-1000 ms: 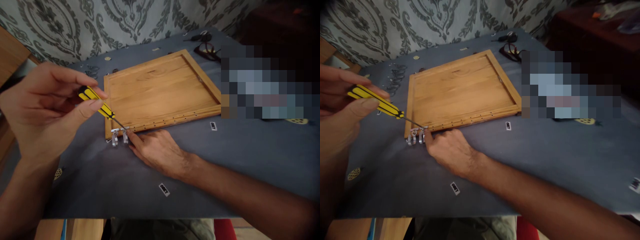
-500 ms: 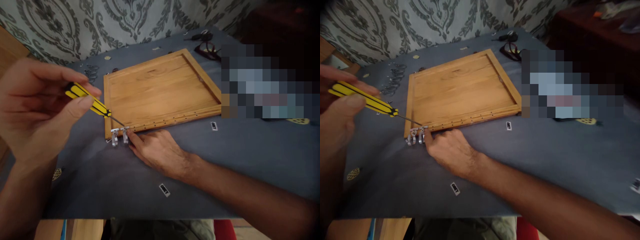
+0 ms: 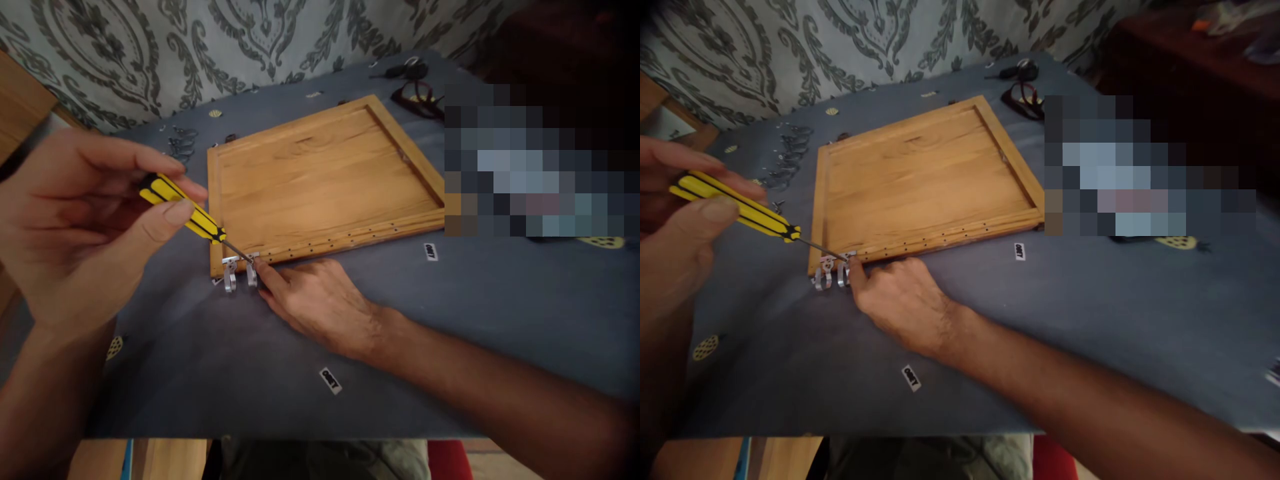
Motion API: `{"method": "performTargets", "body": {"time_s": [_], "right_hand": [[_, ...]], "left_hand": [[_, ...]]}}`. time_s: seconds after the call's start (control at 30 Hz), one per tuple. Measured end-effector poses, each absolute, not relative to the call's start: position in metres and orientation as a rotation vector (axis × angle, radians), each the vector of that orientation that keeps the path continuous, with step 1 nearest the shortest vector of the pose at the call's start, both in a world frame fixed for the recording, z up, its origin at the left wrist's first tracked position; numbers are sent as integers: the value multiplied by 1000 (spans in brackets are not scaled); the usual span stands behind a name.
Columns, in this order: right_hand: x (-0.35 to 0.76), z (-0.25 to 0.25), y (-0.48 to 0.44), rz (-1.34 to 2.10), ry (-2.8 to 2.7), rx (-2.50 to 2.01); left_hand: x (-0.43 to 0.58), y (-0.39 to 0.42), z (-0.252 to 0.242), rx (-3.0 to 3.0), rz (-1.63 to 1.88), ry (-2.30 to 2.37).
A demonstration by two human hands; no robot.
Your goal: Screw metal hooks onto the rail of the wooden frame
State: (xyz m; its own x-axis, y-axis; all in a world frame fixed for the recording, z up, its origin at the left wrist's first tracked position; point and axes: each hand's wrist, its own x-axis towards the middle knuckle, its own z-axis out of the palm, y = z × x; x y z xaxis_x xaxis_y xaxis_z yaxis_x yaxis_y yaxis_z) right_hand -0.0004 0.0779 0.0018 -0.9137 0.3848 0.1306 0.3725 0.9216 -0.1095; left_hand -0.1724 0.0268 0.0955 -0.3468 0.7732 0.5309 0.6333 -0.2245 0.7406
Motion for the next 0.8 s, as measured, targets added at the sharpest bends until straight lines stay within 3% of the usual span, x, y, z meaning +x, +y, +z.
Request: {"method": "performTargets", "body": {"time_s": [0.3,0.8], "right_hand": [[0,5,78,140,-2965,-581],[-2,3,78,165,-2949,-585]], "left_hand": [[-173,21,94,1701,1510,2203],[-171,22,100,1761,1445,2028]]}}
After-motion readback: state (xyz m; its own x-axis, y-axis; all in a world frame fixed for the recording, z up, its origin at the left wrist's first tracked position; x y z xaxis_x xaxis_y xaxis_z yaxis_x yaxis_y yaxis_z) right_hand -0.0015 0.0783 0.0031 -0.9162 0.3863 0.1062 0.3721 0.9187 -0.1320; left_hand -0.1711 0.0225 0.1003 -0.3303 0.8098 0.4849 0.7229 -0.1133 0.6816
